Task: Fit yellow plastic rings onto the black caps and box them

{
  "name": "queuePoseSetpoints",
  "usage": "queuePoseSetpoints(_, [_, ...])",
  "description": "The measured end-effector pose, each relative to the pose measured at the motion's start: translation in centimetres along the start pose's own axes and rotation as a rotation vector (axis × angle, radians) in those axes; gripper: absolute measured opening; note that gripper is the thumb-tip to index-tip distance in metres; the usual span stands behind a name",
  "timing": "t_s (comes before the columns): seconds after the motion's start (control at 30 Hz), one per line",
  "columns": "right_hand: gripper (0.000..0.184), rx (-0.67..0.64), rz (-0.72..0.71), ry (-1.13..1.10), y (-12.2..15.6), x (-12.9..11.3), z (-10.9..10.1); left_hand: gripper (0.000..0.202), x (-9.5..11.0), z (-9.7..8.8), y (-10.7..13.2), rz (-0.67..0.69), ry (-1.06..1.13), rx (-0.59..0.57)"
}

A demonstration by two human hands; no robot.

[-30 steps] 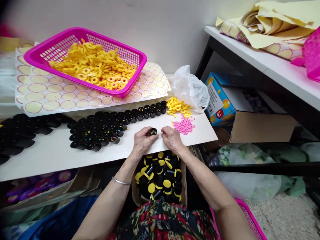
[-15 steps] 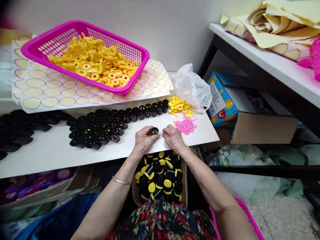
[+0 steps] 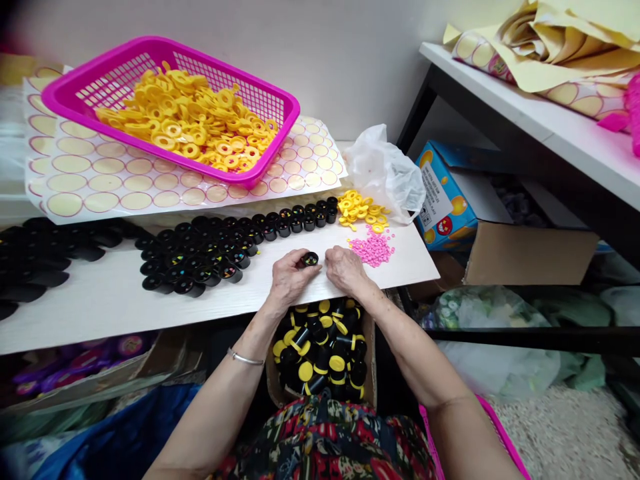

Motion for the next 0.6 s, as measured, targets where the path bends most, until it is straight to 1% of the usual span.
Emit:
queuePoseSetpoints(0.13, [0.014, -0.037, 0.125, -0.235, -1.1, 0.4, -0.6, 0.02, -0.1, 0.0, 0.0, -0.003, -0.004, 0.004])
queuePoseSetpoints(0.2, [0.015, -0.046, 0.142, -0.291, -1.3, 0.6, -0.7, 0.021, -0.2, 0.1, 0.0, -0.003, -0.005, -0.004])
queuePoseSetpoints(0.27, [0.016, -0.046, 0.13, -0.236, -1.3, 0.5, -0.7, 0.022, -0.3, 0.1, 0.0, -0.006, -0.001, -0.003])
queuePoseSetpoints(0.37, [0.017, -0.051, 0.117, -0.049, -1.2, 0.2, -0.7, 0.023, -0.5, 0.2, 0.0, -0.005, 0.01, 0.013])
queuePoseSetpoints(0.43, [0.017, -0.053, 0.113, 0.018, -1.2, 0.2, -0.6, 0.022, -0.4, 0.3, 0.0, 0.001, 0.019, 0.017])
queuePoseSetpoints(0.5, [0.018, -0.035, 0.102, -0.001, -1.3, 0.4, -0.7, 0.021, -0.4, 0.2, 0.0, 0.004, 0.024, 0.013])
queuePoseSetpoints(0.6, [0.021, 0.01, 0.089, -0.151, -1.2, 0.9, -0.9, 0.021, -0.3, 0.2, 0.0, 0.004, 0.023, 0.01])
Point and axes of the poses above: each hand's wrist, its own y-axis away from the middle knuckle, its own z-axis out of the palm, x = y × z, the point moved 2 cm from there along -y, towards the middle knuckle, and after that the axes turned 2 degrees about -z, right-handed, at the moved point
